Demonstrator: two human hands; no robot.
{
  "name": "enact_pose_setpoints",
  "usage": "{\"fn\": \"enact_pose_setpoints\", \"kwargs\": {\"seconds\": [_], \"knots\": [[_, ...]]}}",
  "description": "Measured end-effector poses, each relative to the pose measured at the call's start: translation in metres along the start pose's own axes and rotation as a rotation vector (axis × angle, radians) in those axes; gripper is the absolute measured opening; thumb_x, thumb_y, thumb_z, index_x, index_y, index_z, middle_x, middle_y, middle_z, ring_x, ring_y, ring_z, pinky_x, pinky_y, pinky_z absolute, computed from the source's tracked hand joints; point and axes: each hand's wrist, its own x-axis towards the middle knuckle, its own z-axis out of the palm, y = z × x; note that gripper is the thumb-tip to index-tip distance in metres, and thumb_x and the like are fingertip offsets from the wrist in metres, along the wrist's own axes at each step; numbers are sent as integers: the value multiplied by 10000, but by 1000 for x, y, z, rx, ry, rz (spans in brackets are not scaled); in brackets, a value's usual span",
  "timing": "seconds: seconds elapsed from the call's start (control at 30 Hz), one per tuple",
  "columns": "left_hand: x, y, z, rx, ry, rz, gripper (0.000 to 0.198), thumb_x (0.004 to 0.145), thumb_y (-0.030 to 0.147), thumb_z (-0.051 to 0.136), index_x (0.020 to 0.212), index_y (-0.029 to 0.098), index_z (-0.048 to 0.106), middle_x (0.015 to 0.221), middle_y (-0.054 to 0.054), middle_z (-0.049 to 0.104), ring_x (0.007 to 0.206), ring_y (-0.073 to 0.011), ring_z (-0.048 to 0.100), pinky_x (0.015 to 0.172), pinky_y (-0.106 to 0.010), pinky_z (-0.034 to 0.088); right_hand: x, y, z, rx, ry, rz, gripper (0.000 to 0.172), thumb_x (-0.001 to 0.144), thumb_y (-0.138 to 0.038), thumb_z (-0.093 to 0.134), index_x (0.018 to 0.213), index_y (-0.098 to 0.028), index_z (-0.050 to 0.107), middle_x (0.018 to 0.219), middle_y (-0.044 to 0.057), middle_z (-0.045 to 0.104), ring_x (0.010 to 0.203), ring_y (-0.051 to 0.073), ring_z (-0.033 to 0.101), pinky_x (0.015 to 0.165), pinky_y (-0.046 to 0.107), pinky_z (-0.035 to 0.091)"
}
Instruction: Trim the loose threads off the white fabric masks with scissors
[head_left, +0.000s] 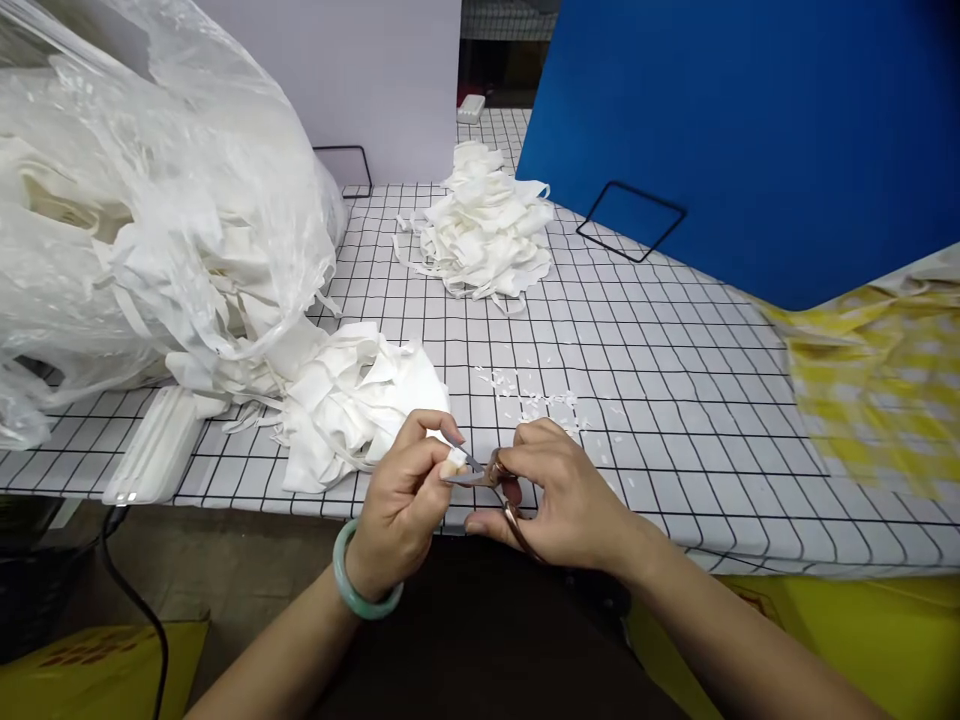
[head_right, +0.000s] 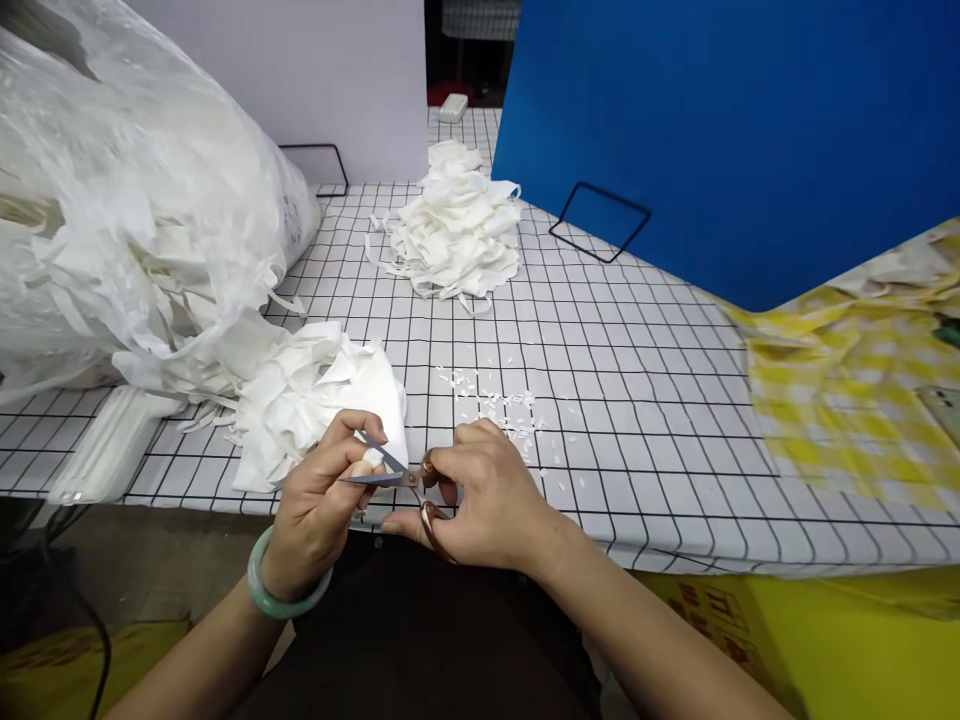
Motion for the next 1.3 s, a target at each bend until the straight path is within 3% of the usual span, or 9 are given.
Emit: {"fn": "enact_pose_setpoints", "kwargs": {"seconds": [0.27, 0.57, 0.83, 1.07, 1.3], "knots": [[1, -1, 1, 65, -49, 6, 284, 992, 202, 494, 711, 174, 530, 918, -78, 529, 1019, -210, 497, 784, -303, 431, 0, 2, -1, 27, 7, -17, 514, 793, -592, 732, 575, -188, 500, 535, -29, 567, 583, 122, 460, 711, 328, 362], [0, -4, 1, 80, -75, 35, 234, 998, 214, 492, 828, 168, 646, 1036, -102, 573, 1042, -211, 513, 802, -307, 466, -3, 5, 4, 17, 41, -26, 542, 825, -596, 703, 554, -188, 471, 505, -34, 528, 541, 108, 437, 696, 312, 371], [0, -5, 6, 60, -96, 65, 248, 1007, 210, 483, 861, 168, 679, 974, -98, 586, 1068, -213, 512, 839, -309, 488, -11, 9, 8, -39, 94, -35, 558, 856, -571, 695, 538, -188, 444, 489, -39, 507, 506, 93, 403, 670, 293, 382], [11, -15, 24, 50, -191, 54, 228, 995, 171, 487, 853, 163, 664, 934, -81, 566, 1048, -197, 524, 851, -292, 492, -33, 24, 9, -165, 226, 13, 560, 885, -578, 665, 538, -192, 457, 470, -32, 489, 500, 103, 415, 622, 269, 380], [24, -32, 51, 14, -332, -69, 288, 1009, 287, 493, 817, 154, 662, 1002, -95, 542, 1010, -207, 535, 861, -322, 497, -63, 46, 15, -199, 295, 207, 564, 906, -550, 647, 516, -197, 445, 450, -34, 477, 460, 97, 413, 574, 249, 394]]}}
